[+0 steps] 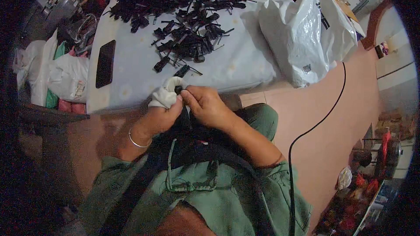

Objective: Wiping small black plastic components with a white cloth at a workstation.

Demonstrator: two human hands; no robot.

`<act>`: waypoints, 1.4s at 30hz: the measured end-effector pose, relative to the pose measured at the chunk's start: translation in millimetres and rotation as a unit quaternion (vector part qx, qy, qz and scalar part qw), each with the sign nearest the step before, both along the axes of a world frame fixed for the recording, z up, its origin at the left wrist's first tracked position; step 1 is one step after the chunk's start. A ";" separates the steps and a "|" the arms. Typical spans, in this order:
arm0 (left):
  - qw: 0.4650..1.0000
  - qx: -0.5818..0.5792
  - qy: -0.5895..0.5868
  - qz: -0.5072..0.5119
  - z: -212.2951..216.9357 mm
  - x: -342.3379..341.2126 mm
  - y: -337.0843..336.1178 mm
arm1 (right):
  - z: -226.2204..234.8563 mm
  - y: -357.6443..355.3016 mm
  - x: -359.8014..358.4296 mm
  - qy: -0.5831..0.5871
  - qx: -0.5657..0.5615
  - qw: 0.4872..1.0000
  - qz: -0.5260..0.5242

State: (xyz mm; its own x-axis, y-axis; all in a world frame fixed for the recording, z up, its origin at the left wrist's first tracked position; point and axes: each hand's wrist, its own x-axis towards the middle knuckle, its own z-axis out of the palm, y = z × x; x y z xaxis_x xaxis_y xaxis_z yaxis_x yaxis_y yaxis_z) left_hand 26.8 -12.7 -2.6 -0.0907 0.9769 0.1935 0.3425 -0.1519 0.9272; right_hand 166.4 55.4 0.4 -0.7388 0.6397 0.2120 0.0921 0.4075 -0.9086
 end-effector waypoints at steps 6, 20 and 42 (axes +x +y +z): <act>0.968 0.159 0.192 0.011 -2.9 1.9 -6.7 | -13.6 -11.2 -6.0 0.044 -0.117 0.992 -0.013; 0.966 0.145 0.210 0.053 22.8 -27.6 -2.7 | -9.5 41.2 15.5 -0.107 0.276 0.938 -0.182; 0.982 -0.025 -0.172 0.077 11.6 10.4 5.5 | 15.5 -12.6 2.3 0.074 0.302 0.949 -0.059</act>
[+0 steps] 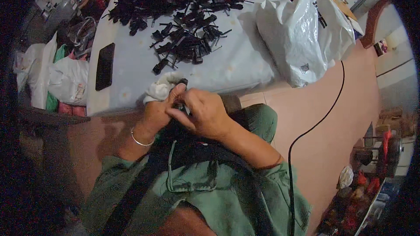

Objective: Wiping small black plastic components with a white cloth at a workstation.

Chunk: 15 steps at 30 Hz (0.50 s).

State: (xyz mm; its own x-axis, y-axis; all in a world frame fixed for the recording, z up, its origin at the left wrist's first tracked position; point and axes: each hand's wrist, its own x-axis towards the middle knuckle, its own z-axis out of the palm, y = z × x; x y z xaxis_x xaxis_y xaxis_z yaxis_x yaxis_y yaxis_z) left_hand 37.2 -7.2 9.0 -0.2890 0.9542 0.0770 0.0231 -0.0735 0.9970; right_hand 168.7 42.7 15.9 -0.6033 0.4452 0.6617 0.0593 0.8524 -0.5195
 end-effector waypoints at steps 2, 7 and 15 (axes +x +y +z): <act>0.996 0.050 -0.072 -0.025 -9.4 4.3 0.1 | -6.1 3.6 -4.3 0.034 -0.042 0.998 -0.011; 0.992 -0.028 -0.081 -0.094 0.5 -6.8 -8.0 | -9.3 18.3 -3.4 0.000 -0.276 0.957 -0.092; 0.996 -0.052 0.000 -0.066 -5.3 -7.6 -3.9 | -15.8 17.7 4.8 -0.047 -0.268 0.962 0.028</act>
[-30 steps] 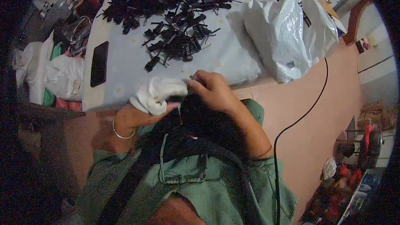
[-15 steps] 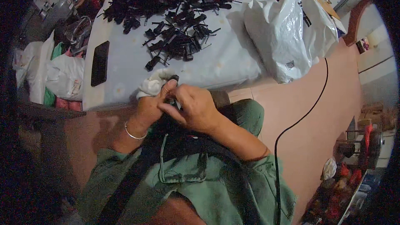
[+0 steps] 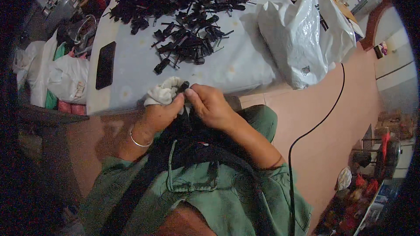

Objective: Wiping small black plastic components with a white cloth at a workstation.

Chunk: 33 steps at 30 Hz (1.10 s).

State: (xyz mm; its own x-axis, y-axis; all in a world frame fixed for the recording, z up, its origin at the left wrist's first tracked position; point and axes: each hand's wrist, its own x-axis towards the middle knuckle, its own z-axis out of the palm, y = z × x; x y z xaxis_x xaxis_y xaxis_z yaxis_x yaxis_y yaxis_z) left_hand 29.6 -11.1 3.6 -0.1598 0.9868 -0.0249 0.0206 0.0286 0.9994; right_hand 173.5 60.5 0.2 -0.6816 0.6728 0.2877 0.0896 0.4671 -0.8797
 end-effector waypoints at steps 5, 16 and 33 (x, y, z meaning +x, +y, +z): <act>0.918 0.209 0.335 0.036 2.2 1.3 3.1 | -9.0 -7.0 -8.3 -0.026 -0.100 0.994 -0.034; 0.994 0.069 0.065 0.047 -0.8 -5.4 3.6 | -7.0 4.2 2.5 -0.061 -0.136 0.989 0.008; 0.969 0.127 0.210 0.000 -16.6 -5.4 -0.2 | 2.6 1.2 0.1 -0.030 -0.021 0.999 0.029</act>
State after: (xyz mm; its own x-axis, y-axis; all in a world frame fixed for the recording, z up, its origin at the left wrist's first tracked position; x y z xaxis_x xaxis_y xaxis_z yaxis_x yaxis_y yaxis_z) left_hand 24.2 -11.4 -13.0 -0.1029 0.9527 0.2859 0.4270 -0.2173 0.8777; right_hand 173.7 61.7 2.7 -0.7351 0.6419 0.2182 0.1159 0.4361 -0.8924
